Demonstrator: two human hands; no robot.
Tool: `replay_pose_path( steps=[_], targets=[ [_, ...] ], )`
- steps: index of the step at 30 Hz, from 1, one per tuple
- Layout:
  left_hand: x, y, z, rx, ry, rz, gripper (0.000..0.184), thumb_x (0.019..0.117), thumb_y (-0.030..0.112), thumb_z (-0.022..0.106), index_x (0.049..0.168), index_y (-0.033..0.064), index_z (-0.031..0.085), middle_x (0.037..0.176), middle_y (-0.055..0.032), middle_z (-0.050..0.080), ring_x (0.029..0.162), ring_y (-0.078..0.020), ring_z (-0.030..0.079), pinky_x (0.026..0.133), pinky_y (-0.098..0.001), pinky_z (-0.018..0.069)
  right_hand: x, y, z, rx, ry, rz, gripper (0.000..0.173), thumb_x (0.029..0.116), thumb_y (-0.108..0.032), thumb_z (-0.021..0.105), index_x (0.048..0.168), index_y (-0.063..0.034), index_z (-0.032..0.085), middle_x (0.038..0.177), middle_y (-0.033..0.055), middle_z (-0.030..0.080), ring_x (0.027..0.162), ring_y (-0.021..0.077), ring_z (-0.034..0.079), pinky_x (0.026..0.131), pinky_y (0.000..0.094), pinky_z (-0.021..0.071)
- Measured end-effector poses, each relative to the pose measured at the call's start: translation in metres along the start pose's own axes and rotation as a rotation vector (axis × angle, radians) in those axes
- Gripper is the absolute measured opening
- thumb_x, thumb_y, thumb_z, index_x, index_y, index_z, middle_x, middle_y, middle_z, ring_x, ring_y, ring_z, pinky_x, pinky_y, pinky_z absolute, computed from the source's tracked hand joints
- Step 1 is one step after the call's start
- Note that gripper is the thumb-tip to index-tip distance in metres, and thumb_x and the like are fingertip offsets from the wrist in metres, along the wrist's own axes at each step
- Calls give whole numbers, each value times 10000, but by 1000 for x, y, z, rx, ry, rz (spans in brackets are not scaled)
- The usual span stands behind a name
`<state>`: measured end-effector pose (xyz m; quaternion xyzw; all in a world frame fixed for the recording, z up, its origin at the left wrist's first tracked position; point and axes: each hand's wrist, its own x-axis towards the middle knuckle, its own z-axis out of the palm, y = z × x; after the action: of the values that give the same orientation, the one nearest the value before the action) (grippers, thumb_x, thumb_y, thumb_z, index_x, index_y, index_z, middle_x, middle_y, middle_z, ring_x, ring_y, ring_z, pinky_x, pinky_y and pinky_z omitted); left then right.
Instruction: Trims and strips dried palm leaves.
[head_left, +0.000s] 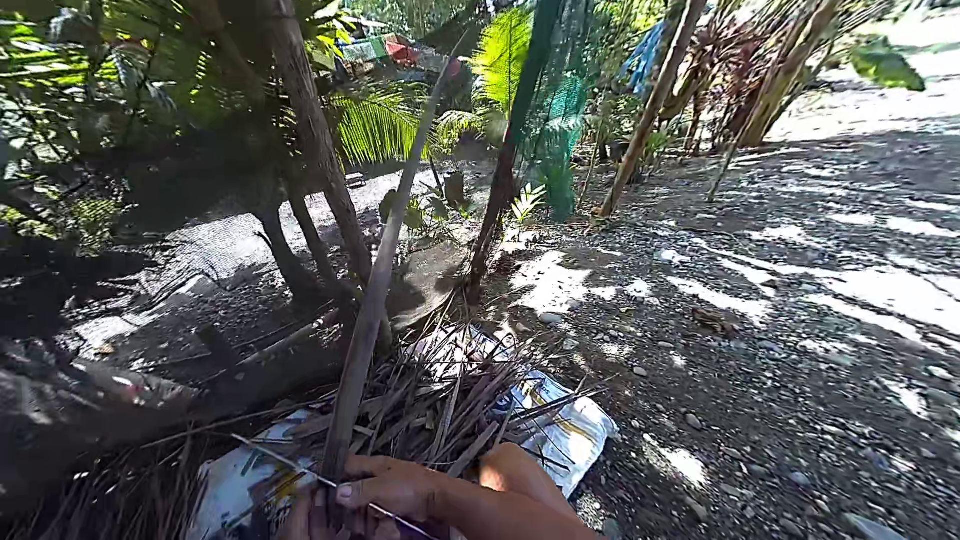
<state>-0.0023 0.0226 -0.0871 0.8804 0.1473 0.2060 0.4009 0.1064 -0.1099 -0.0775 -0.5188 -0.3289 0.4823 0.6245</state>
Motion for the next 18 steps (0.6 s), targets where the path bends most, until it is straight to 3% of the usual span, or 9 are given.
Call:
replay_pose_path(
  steps=[3, 5, 8, 12, 15, 18],
  targets=[
    [-4, 15, 0, 89, 68, -45, 369, 1083, 117, 388, 1191, -154, 614, 929, -304, 675, 869, -426, 681, 834, -609, 514, 5, 5, -2, 51, -18, 12, 210, 1053, -261, 403, 1213, -133, 445, 731, -55, 523, 455, 0, 409, 410, 157, 359],
    [-4, 16, 1, 63, 136, -41, 363, 1078, 121, 406, 1166, -144, 638, 903, -294, 679, 855, -427, 682, 814, -615, 515, 4, 7, -1, 63, -17, -2, 196, 1044, -244, 415, 1198, -131, 459, 723, -62, 544, 462, 1, 439, 418, 158, 389],
    [-6, 12, -3, -43, 129, -87, 357, 1079, 128, 409, 1195, -115, 644, 893, -226, 678, 804, -298, 656, 790, -491, 525, 4, 10, -1, 90, -73, -47, 293, 995, -274, 482, 1258, -149, 451, 719, -94, 560, 457, -13, 459, 418, 143, 405],
    [-7, 6, -6, -238, 86, -150, 330, 1081, 134, 400, 1179, -74, 636, 758, -35, 564, 620, -56, 485, 618, -252, 446, 4, 13, -3, 86, -132, -97, 386, 972, -320, 560, 1307, -169, 440, 729, -127, 572, 468, -34, 466, 434, 132, 411],
    [-7, 7, -8, -381, 57, -213, 306, 1085, 140, 388, 1143, -31, 634, 708, 45, 492, 555, 1, 433, 545, -187, 404, 5, 15, -6, 76, -183, -122, 518, 951, -449, 646, 1341, -187, 426, 748, -139, 583, 479, -47, 468, 442, 118, 410],
    [-7, 10, -9, -512, 29, -260, 272, 1087, 125, 381, 1119, -1, 620, 681, 75, 459, 522, 12, 408, 507, -162, 382, 4, 14, -8, 72, -204, -117, 509, 948, -451, 655, 1329, -200, 429, 759, -137, 585, 483, -47, 467, 448, 117, 411]
  ],
)
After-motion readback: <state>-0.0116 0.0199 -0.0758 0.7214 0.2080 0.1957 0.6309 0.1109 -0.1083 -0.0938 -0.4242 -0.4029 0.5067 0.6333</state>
